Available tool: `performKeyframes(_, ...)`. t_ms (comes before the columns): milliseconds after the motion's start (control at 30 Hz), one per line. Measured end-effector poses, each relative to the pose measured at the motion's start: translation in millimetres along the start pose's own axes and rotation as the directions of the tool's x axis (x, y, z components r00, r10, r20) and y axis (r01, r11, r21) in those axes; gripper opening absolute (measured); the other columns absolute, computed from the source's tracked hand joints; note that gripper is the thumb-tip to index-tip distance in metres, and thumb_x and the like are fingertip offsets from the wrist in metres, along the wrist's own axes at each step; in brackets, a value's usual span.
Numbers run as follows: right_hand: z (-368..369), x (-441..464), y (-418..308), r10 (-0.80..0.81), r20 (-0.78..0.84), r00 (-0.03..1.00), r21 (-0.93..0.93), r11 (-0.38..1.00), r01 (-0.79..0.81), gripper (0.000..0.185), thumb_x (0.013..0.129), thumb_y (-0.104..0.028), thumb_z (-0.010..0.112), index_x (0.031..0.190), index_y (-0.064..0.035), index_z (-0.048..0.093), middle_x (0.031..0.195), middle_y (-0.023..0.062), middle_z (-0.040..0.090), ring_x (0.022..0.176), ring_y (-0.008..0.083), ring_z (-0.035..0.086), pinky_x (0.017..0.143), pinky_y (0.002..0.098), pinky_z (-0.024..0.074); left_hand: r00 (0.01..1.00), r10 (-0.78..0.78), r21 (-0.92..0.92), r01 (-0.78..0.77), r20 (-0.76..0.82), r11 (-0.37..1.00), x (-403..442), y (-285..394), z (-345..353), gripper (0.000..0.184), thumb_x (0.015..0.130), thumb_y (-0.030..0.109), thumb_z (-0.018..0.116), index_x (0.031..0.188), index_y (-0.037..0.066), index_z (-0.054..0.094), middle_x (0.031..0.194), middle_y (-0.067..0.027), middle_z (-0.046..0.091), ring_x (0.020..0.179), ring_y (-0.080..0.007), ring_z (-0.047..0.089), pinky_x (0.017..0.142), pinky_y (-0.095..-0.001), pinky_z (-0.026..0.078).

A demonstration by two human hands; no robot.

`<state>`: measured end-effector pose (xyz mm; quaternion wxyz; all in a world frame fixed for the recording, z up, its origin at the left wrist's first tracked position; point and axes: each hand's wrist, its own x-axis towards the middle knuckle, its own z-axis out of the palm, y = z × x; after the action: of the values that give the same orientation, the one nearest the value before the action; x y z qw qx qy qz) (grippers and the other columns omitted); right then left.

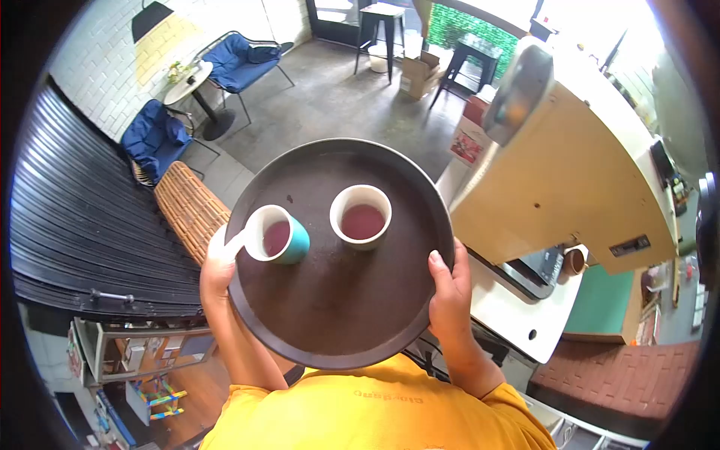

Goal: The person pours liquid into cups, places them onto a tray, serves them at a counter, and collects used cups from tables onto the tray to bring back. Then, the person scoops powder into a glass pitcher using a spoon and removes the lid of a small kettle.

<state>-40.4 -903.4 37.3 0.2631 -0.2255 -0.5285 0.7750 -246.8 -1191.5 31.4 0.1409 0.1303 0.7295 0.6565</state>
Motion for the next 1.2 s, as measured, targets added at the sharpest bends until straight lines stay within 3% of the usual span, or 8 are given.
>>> performKeyframes(167,35,47,19,-0.007,0.015,1.0,0.033,0.999,0.007,0.03,0.105,-0.015,0.043,0.13,0.0001,0.048,0.119,0.0053,0.058,0.109,0.0104,0.052,0.098,0.0257,0.0403,0.996,0.038,0.105,-0.028,-0.086,0.994,42,-16,-30,0.03,0.089,0.01,0.062,0.114,-0.008,0.063,0.11,-0.0092,0.066,0.105,-0.0191,0.059,0.096,-0.0298,0.043)
performKeyframes(300,80,84,39,-0.055,-0.094,0.994,0.094,0.994,0.064,0.032,0.106,-0.019,0.042,0.13,0.0006,0.052,0.116,0.0024,0.06,0.106,0.0087,0.053,0.097,0.0229,0.0395,0.996,-0.037,-0.106,0.028,-0.078,0.994,96,-40,-57,0.028,0.092,0.012,0.059,0.112,-0.006,0.065,0.112,-0.0097,0.066,0.105,-0.0186,0.061,0.096,-0.0294,0.044)
performKeyframes(433,130,114,67,-0.058,-0.282,0.958,-0.053,0.998,0.044,0.036,0.105,-0.02,0.048,0.132,0.0028,0.052,0.109,-0.0014,0.06,0.101,0.0051,0.052,0.093,0.02,0.039,0.992,-0.094,-0.096,0.086,-0.079,0.992,152,-19,-77,0.03,0.093,0.014,0.062,0.116,-0.004,0.063,0.111,-0.0075,0.067,0.104,-0.0167,0.061,0.094,-0.0278,0.044)
performKeyframes(500,148,128,87,-0.053,-0.332,0.942,0.003,0.998,0.057,0.036,0.104,-0.02,0.05,0.132,0.0024,0.053,0.108,-0.0023,0.06,0.099,0.0049,0.052,0.093,0.0199,0.0388,0.975,-0.179,-0.076,0.17,-0.133,0.983,185,-39,-107,0.047,0.093,0.017,0.063,0.131,-0.009,0.052,0.131,-0.0141,0.057,0.12,-0.0201,0.055,0.101,-0.0295,0.042)
performKeyframes(567,173,138,95,-0.039,-0.348,0.937,0.04,0.998,0.056,0.033,0.104,-0.021,0.049,0.129,0.0,0.056,0.112,0.0006,0.061,0.102,0.0079,0.054,0.095,0.0214,0.0398,0.952,-0.304,-0.39,0.29,0.026,0.874,210,-28,-122,0.055,0.095,0.019,0.061,0.138,-0.01,0.043,0.14,-0.0163,0.05,0.127,-0.0223,0.05,0.105,-0.032,0.042)
performKeyframes(700,216,153,102,-0.077,-0.348,0.934,0.069,0.992,0.107,0.031,0.104,-0.02,0.048,0.126,-0.0001,0.058,0.114,0.0046,0.064,0.105,0.012,0.057,0.093,0.0255,0.0453,0.866,-0.346,-0.62,0.5,0.36,0.605,263,-53,-158,0.048,0.1,0.027,0.053,0.139,-0.002,0.046,0.137,-0.0126,0.053,0.122,-0.024,0.055,0.102,-0.0384,0.046)
performKeyframes(933,235,195,119,-0.045,-0.422,0.905,0.026,0.998,0.062,0.031,0.105,-0.02,0.047,0.126,-0.0007,0.058,0.114,0.0058,0.065,0.103,0.013,0.059,0.092,0.0258,0.0467,0.728,-0.264,-0.666,0.685,0.632,0.296,314,-51,-153,0.04,0.102,0.03,0.042,0.124,0.001,0.059,0.121,-0.0149,0.065,0.109,-0.0297,0.063,0.098,-0.0434,0.05)
performKeyframes(1200,222,282,139,-0.001,-0.448,0.894,0.062,0.998,0.032,0.032,0.104,-0.021,0.048,0.126,-0.0011,0.059,0.114,0.0035,0.064,0.104,0.011,0.058,0.092,0.0244,0.0458,0.591,-0.319,-0.536,0.806,0.741,0.251,403,-71,-129,0.041,0.102,0.028,0.041,0.122,-0.003,0.058,0.119,-0.0185,0.065,0.105,-0.0313,0.065,0.096,-0.0431,0.052)
